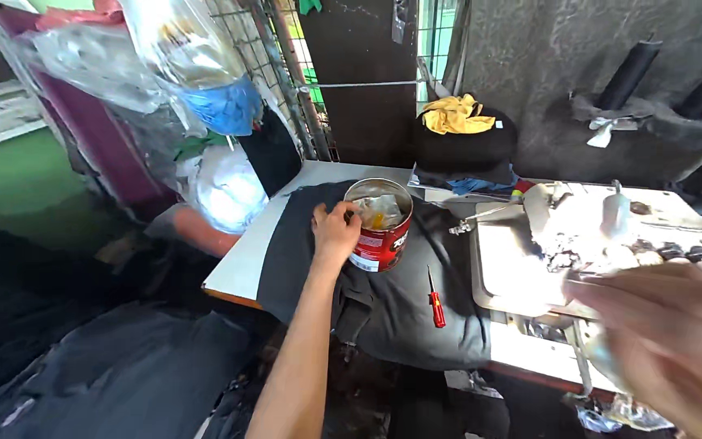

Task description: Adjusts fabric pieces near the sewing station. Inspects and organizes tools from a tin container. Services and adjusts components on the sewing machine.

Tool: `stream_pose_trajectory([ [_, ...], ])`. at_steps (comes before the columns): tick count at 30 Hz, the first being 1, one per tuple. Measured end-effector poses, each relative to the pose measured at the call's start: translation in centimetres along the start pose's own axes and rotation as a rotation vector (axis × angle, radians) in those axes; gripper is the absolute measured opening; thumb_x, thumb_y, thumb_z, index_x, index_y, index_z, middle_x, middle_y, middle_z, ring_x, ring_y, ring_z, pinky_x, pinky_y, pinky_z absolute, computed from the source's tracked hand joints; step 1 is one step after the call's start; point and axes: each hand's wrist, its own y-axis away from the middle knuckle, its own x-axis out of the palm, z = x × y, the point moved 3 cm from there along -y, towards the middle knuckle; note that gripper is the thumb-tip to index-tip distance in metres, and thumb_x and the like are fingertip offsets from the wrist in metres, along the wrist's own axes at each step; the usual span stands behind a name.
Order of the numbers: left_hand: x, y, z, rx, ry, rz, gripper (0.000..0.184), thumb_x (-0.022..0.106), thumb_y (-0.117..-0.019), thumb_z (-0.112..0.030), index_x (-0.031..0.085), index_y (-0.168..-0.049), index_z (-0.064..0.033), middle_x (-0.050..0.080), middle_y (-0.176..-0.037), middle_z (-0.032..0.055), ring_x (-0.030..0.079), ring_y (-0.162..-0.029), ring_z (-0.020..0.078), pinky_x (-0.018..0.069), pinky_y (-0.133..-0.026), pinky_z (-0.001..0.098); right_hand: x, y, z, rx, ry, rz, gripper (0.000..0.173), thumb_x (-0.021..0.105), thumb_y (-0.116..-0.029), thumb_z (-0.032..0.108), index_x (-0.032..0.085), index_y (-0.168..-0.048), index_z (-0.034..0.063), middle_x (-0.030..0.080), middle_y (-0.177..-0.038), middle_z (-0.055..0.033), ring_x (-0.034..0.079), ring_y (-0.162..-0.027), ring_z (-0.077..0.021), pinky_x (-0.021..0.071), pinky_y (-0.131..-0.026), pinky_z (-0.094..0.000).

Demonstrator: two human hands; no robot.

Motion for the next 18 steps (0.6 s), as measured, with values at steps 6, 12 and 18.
stream_pose_trajectory([
  [6, 4.9, 6.9, 2.1, 0.243, 0.410, -0.367, 0.037, 0.044, -0.0963, -0.006, 0.058, -0.129, 0.0034, 0.053, -0.141, 0.0277, 0.049, -0.138, 0.0345, 0.0458, -0.109, 0.0434, 11.7, -2.3, -4.9, 0.207, -0.110, 0.116, 0.024, 0.058, -0.1000, 0.017, 0.078, -0.108, 0.0070, 0.074, -0.107, -0.0067, 0.070, -0.099, -0.0080, 0.0580, -0.088, -0.0232],
  [12, 5.8, 9.6, 3.8, 0.343, 0.510, -0.425, 0.030, 0.040, -0.0978, -0.010, 0.057, -0.120, 0.0023, 0.042, -0.151, 0.0307, 0.040, -0.146, 0.0290, 0.0429, -0.111, 0.0321, 14.4, -0.9, -5.8, 0.306, -0.102, 0.191, 0.022, 0.059, -0.0980, 0.017, 0.079, -0.106, 0.0106, 0.075, -0.104, -0.0036, 0.069, -0.095, -0.0071, 0.0562, -0.084, -0.0209],
  [18, 6.5, 10.8, 3.8, 0.450, 0.471, -0.397, 0.033, 0.035, -0.1081, -0.029, 0.054, -0.121, -0.0058, 0.033, -0.158, 0.0296, 0.029, -0.153, 0.0292, 0.0335, -0.120, 0.0363, 16.8, -2.2, -2.6, 0.240, -0.088, 0.255, 0.019, 0.062, -0.0986, 0.020, 0.080, -0.100, 0.0121, 0.075, -0.094, -0.0015, 0.068, -0.094, -0.0156, 0.0567, -0.084, -0.0303],
])
